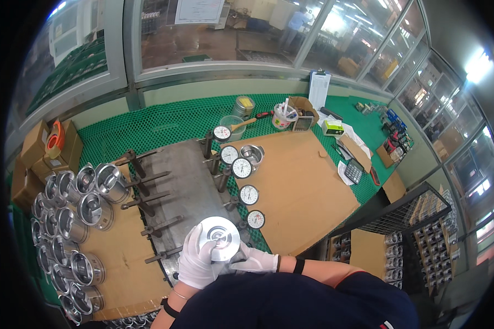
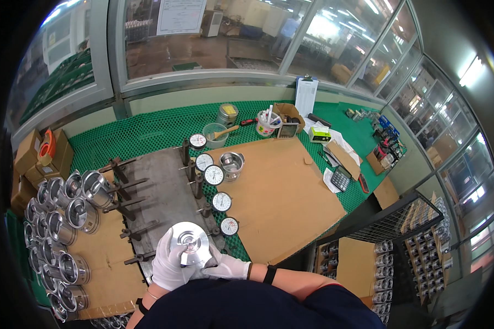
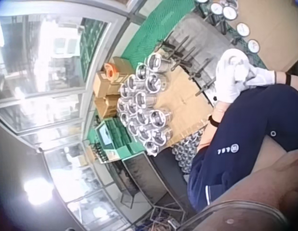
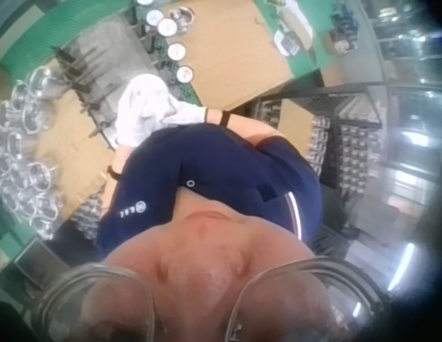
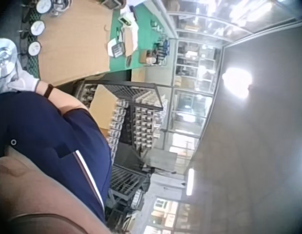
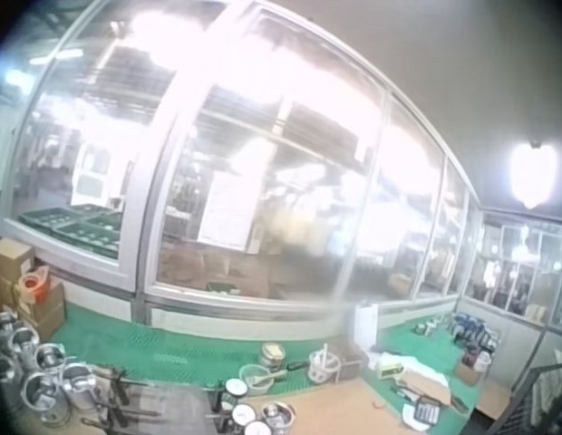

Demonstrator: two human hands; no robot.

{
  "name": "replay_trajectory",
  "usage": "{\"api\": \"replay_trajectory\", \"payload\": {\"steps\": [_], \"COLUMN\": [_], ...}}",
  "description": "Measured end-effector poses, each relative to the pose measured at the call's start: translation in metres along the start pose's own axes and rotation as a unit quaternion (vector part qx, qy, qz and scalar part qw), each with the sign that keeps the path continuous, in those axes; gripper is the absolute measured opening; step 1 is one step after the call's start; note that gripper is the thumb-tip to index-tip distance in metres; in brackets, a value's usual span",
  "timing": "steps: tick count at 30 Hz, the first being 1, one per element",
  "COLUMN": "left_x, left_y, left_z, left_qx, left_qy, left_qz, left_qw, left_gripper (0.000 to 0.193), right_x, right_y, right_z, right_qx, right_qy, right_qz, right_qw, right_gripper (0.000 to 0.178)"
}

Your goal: Inspecting metal pistons by placing them on measurement gauges and then organizing them for storage.

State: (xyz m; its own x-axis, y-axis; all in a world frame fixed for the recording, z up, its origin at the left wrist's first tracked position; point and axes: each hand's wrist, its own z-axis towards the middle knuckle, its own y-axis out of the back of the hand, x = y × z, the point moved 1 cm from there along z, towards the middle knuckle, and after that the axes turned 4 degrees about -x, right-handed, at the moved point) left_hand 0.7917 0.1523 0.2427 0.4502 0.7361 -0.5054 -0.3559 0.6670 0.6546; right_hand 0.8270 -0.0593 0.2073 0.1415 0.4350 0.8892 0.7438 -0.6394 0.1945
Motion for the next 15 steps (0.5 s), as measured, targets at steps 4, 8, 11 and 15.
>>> {"api": "replay_trajectory", "payload": {"steps": [4,8,11,15], "left_x": [0.003,0.003,0.003,0.003], "left_y": [-0.002,-0.002,-0.001,-0.001], "left_z": [-0.003,-0.002,-0.002,-0.001], "left_qx": [-0.005,-0.014,-0.016,-0.012], "left_qy": [0.000,-0.011,-0.013,-0.010], "left_qz": [-0.001,0.000,-0.002,-0.005], "left_qw": [1.000,1.000,1.000,1.000], "left_gripper": [0.073,0.073,0.073,0.073], "right_x": [-0.005,-0.015,0.001,-0.017], "right_y": [-0.001,-0.006,-0.003,-0.004], "right_z": [0.003,0.009,0.002,0.007], "right_qx": [0.005,-0.023,0.012,-0.002], "right_qy": [-0.022,0.043,-0.046,-0.008], "right_qz": [0.039,0.018,0.075,0.056], "right_qw": [0.999,0.999,0.996,0.998], "right_gripper": [0.103,0.100,0.099,0.099]}}
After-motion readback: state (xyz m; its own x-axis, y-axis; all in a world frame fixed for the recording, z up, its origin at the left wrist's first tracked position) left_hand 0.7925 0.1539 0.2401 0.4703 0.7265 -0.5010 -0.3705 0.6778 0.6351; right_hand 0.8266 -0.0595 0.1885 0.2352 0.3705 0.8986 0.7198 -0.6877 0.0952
